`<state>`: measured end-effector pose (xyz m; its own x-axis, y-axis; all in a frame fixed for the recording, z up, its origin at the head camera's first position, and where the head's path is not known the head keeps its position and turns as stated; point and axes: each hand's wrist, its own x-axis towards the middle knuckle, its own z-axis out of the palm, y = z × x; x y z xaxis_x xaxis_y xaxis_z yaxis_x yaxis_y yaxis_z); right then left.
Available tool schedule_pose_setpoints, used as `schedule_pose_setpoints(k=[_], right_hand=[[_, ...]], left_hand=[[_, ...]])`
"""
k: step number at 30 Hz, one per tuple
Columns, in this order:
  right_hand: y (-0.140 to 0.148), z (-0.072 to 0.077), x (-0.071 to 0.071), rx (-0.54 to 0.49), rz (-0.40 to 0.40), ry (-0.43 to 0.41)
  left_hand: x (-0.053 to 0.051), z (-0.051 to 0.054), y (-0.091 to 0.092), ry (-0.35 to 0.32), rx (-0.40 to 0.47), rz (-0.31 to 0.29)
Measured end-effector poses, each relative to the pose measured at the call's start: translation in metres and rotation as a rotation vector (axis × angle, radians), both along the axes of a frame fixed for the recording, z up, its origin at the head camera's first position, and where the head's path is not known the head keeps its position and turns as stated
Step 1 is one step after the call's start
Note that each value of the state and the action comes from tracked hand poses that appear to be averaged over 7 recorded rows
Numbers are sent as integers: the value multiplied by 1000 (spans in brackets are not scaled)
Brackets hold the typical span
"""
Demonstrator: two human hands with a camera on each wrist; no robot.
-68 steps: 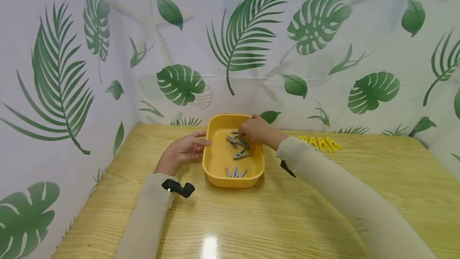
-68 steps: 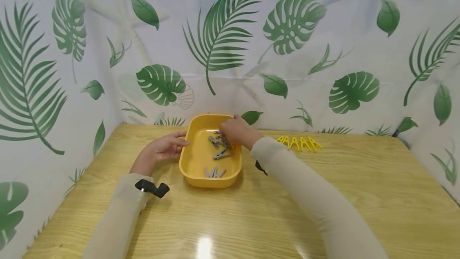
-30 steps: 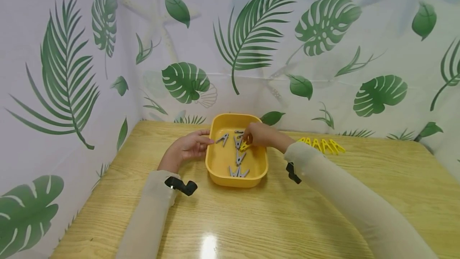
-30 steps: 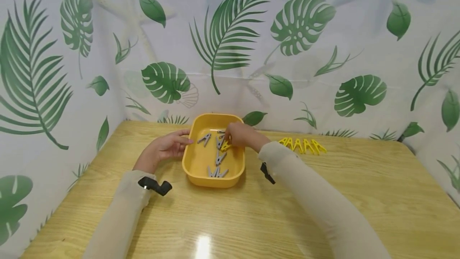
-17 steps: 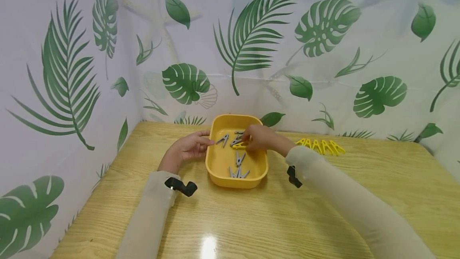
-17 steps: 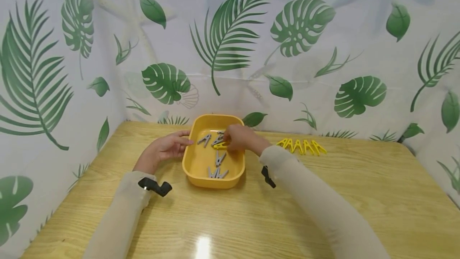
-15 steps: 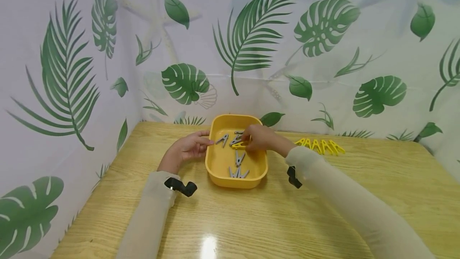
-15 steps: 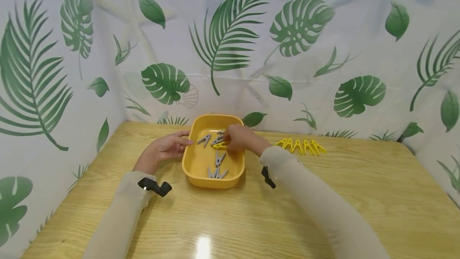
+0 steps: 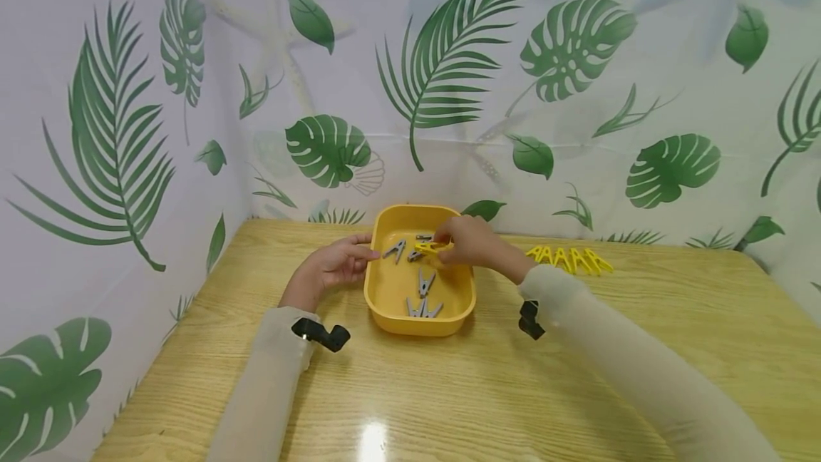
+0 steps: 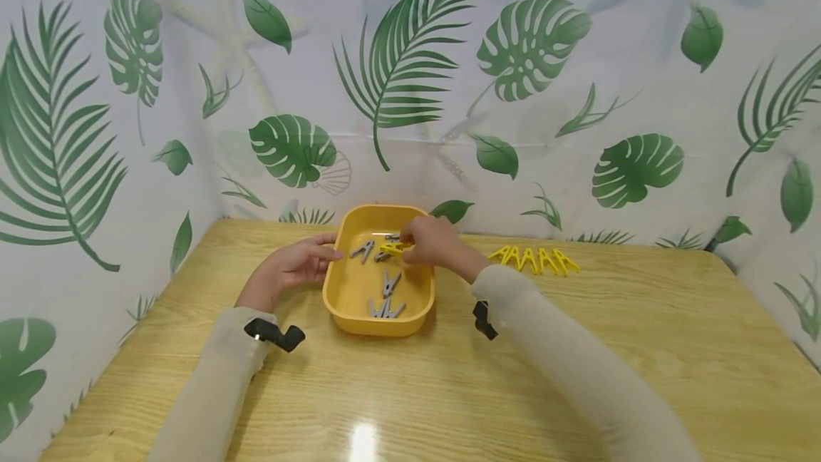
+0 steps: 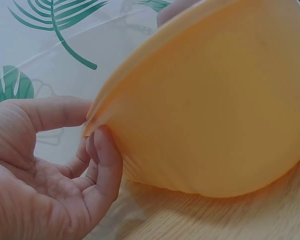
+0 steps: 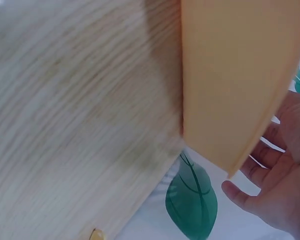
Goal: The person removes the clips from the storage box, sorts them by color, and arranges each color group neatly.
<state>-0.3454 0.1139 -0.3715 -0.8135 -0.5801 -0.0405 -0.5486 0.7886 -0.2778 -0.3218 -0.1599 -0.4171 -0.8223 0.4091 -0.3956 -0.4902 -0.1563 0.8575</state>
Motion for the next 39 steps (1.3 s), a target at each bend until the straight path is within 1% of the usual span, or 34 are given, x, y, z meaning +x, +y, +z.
schedule_pose_setpoints(k=[3,6,10,16,19,22,25,30,35,39], right_hand=[[6,2,0,-40,1,29],[12,7,0,-80,-12,21],[20,17,2,-107,-21,19],[37,29,5,-140,-30,45],[48,35,9,-151,-32,76],[60,39,13,-156,-58,105],[76,42,17,-146,-106,126],[107,41,24,-128,-187,147],[143,35,30,-108,-257,171],[170,30,35,-111,-314,172]], left_hand=[[0,0,1,-4,7,5],[1,0,1,-1,22,-4],[1,1,2,11,32,-17],[1,1,1,13,10,-10],[1,2,1,14,-2,-5],[1,2,2,16,-8,-6],[1,2,2,18,-3,-11],[1,3,2,19,0,-16],[2,4,2,21,-15,-24],[3,3,2,23,-14,-26]])
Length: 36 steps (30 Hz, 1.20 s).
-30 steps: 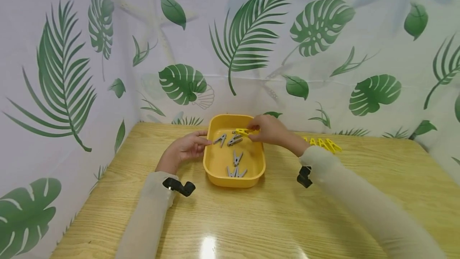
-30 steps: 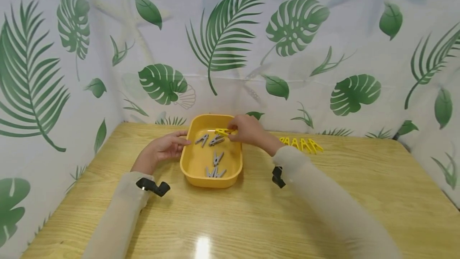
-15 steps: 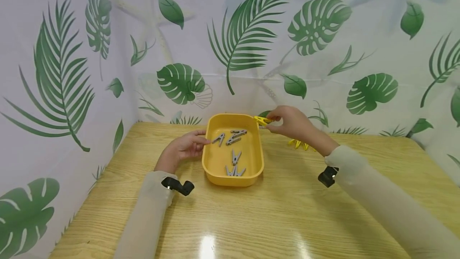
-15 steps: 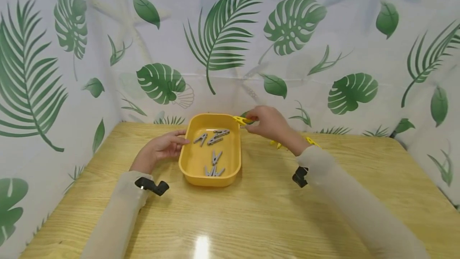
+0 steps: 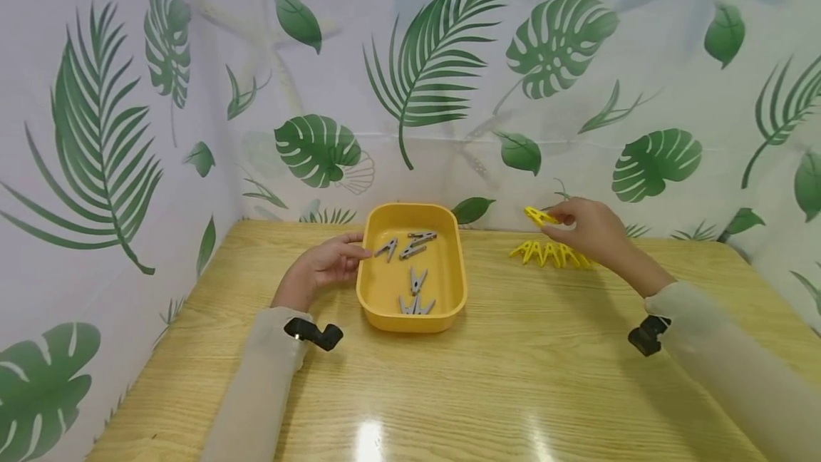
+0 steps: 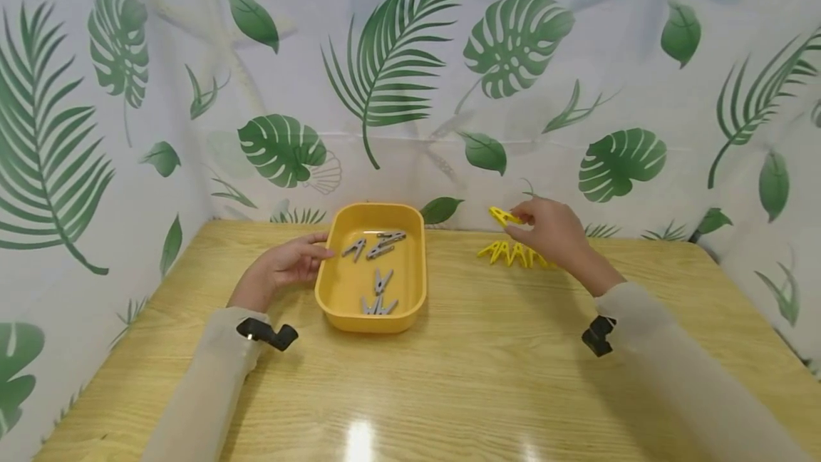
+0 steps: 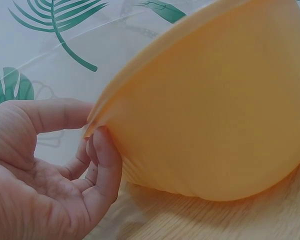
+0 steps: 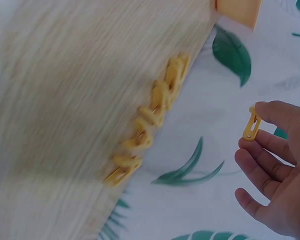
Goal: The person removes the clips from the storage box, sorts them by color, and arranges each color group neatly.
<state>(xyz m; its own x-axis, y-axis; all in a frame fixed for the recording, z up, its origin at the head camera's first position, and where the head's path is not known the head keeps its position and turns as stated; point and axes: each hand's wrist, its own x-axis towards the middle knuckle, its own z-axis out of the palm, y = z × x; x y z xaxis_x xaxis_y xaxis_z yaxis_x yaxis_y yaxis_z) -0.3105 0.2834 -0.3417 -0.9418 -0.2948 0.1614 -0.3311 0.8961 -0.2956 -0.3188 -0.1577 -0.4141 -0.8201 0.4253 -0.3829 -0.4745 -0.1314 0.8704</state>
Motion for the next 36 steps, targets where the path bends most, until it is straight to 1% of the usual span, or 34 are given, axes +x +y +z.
schedule_pose_setpoints(k=[4,9,14,17,24,34,36], right_hand=[[26,-7,2,12,-50,-9],[57,-19,3,29,-94,-19],[82,-32,4,35,-131,-36],[93,-38,4,45,-150,-45],[110,-50,4,64,-178,-63],[119,-61,0,86,-260,-140],[120,-63,-1,80,-267,-154]], left_hand=[[0,-1,-1,-1,4,2],[-1,-3,-2,-3,3,2],[0,-3,-3,3,0,-5],[1,-2,-4,-7,0,4],[2,-1,-5,-4,12,-9],[0,-2,-3,-4,17,-6],[0,-2,-2,-7,19,-6]])
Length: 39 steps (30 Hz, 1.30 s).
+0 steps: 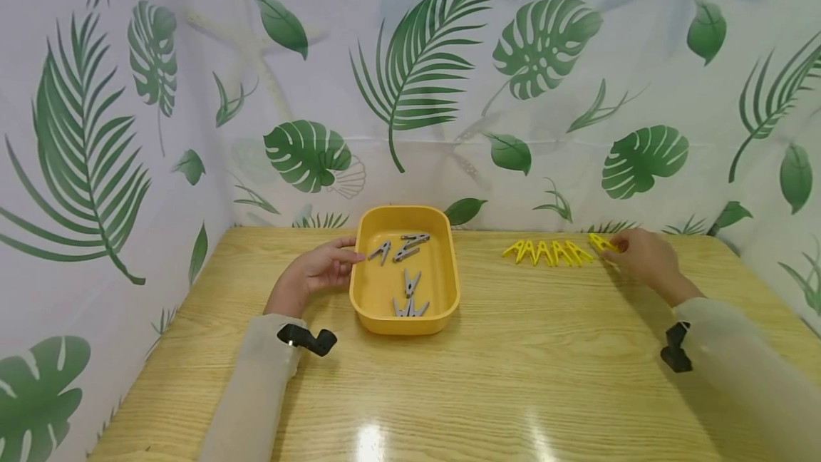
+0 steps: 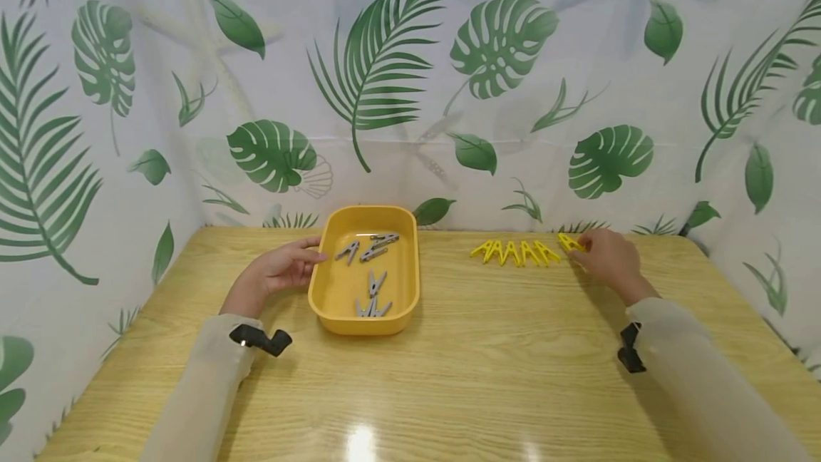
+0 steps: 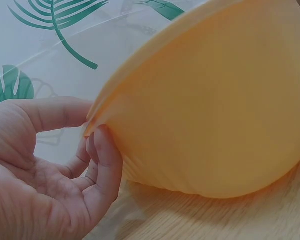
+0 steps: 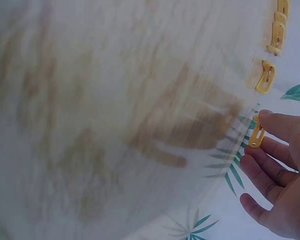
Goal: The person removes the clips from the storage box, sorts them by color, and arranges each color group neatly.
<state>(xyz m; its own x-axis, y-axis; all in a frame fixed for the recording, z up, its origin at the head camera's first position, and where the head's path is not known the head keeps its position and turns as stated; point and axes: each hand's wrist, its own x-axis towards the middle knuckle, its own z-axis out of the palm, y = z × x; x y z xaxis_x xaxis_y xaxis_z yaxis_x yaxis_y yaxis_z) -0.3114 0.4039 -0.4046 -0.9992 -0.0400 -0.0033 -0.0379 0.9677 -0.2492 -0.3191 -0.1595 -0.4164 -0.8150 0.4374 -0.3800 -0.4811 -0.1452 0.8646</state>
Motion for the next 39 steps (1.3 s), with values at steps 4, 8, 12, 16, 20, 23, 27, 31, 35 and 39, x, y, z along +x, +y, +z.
schedule_pose_setpoints(k=[4,8,12,16,20,23,27,31,35,39], right_hand=[[0,-6,-3,-26,-6,-17],[0,-10,-6,-43,-14,-27],[-1,-11,-5,-45,-8,-25],[-2,-10,-3,-51,12,-26],[-2,-9,0,-49,20,-39],[-4,-9,2,-47,19,-47],[-6,-7,4,-45,28,-54],[-8,-6,6,-42,39,-57],[-10,-4,8,-45,39,-60],[-10,-4,8,-45,40,-61]], left_hand=[[0,0,0,2,5,-2],[0,1,-1,3,6,-5],[2,2,0,4,6,-6],[2,1,1,-1,9,-1],[2,2,1,-7,7,3],[3,3,1,-12,3,7],[3,3,1,-10,-2,5],[2,3,0,-5,-10,2],[2,2,0,-6,-5,3],[2,2,0,-4,0,-1]])
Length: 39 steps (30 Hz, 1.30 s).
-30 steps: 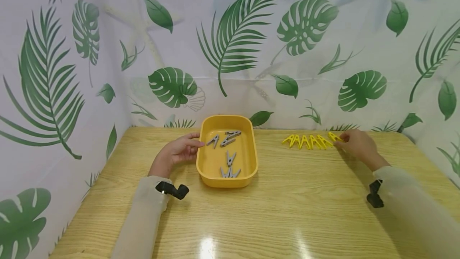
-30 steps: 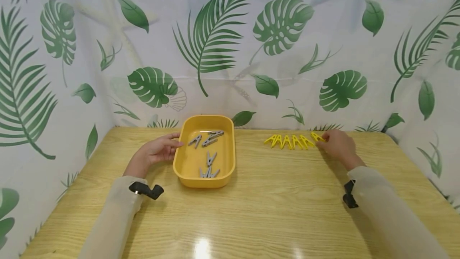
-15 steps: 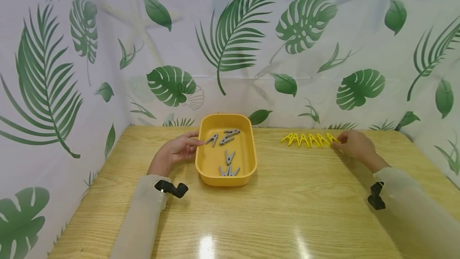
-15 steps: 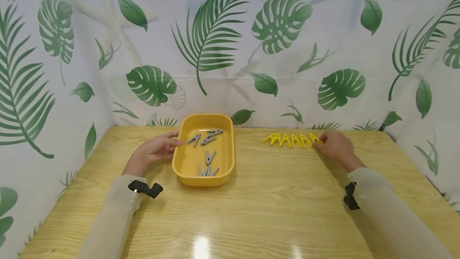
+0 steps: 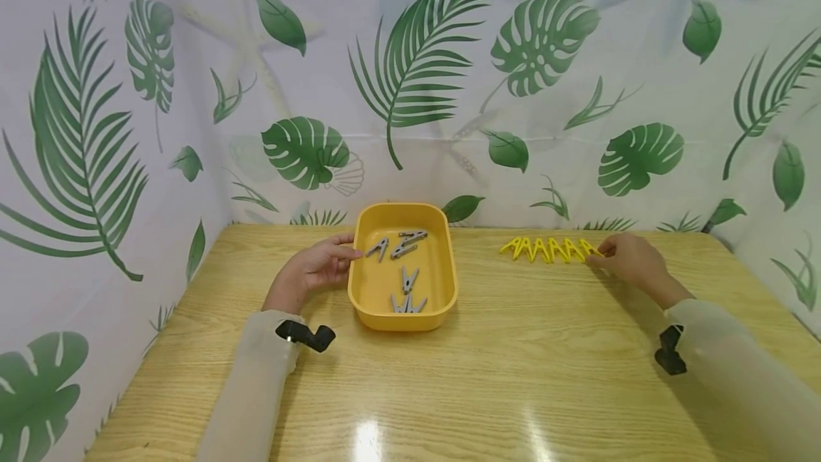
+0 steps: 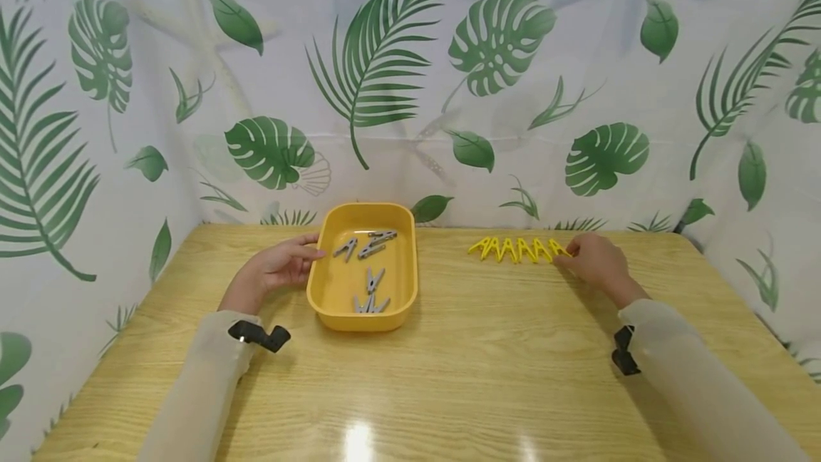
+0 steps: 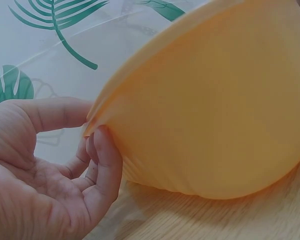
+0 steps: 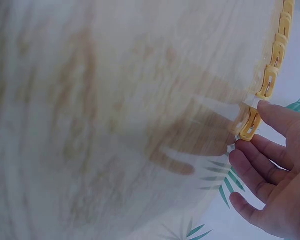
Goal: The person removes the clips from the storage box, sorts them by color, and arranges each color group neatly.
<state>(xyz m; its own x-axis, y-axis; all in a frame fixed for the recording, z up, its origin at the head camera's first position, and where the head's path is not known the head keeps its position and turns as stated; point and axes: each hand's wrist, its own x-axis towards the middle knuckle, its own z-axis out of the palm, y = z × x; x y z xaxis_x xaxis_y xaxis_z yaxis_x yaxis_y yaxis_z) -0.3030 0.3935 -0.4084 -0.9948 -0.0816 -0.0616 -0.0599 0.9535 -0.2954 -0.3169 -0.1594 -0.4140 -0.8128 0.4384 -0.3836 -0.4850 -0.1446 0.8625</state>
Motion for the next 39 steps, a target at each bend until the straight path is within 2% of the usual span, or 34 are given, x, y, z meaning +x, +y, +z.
schedule_pose_setpoints(k=[22,31,39], right_hand=[[2,3,-1,27,10,-14],[1,12,1,32,31,2],[-5,23,-6,38,47,27]], left_hand=[[-1,0,1,14,-10,-14],[0,1,0,-2,8,-5],[1,2,0,-12,-1,1]])
